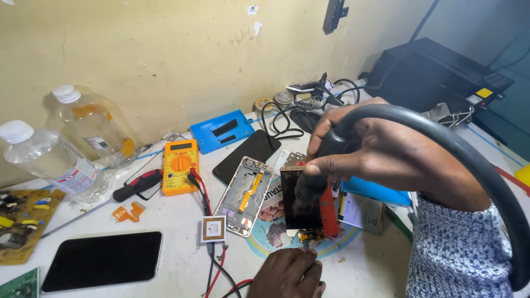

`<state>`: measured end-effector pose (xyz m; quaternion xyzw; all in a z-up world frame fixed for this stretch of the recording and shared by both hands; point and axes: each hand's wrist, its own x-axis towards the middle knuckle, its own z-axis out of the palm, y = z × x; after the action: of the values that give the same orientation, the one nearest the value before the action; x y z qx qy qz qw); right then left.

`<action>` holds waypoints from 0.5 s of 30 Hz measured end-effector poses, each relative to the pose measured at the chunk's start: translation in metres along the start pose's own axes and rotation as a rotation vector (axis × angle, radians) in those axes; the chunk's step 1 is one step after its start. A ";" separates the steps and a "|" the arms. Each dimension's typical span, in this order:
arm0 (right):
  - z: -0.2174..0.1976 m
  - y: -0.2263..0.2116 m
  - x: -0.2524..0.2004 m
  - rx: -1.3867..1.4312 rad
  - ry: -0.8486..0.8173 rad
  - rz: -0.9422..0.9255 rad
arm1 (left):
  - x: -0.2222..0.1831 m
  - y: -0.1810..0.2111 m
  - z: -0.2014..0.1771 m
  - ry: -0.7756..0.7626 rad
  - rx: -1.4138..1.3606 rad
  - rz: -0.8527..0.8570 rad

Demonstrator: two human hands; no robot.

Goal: Applying heat to a smartphone frame to soften adhesive and prying the screen off for repair.

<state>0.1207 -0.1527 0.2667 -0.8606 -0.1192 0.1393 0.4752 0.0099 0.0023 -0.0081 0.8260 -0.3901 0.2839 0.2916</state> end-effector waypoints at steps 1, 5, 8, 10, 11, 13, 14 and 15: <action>0.000 -0.001 0.001 -0.199 0.028 -0.166 | 0.002 0.002 -0.002 0.022 0.014 -0.004; 0.005 0.001 0.000 -0.136 -0.028 -0.280 | 0.009 0.009 -0.010 0.049 0.066 -0.049; 0.000 -0.001 0.003 -0.453 0.096 -0.329 | 0.010 0.010 -0.012 0.033 0.064 -0.059; -0.006 0.004 0.007 -0.475 0.094 -0.378 | 0.008 0.008 -0.010 0.017 0.061 -0.058; -0.009 0.006 0.009 -0.497 0.097 -0.425 | 0.007 0.007 -0.009 0.000 0.056 -0.052; -0.006 0.009 0.008 -0.387 0.099 -0.423 | 0.006 0.006 -0.010 -0.024 0.054 -0.055; -0.006 0.011 0.007 -0.277 0.101 -0.420 | 0.006 0.006 -0.009 -0.048 0.051 -0.059; -0.007 0.011 0.008 -0.282 0.106 -0.415 | 0.005 0.005 -0.008 -0.046 0.044 -0.054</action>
<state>0.1316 -0.1611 0.2603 -0.8816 -0.2862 -0.0244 0.3745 0.0065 0.0026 0.0017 0.8486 -0.3680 0.2654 0.2720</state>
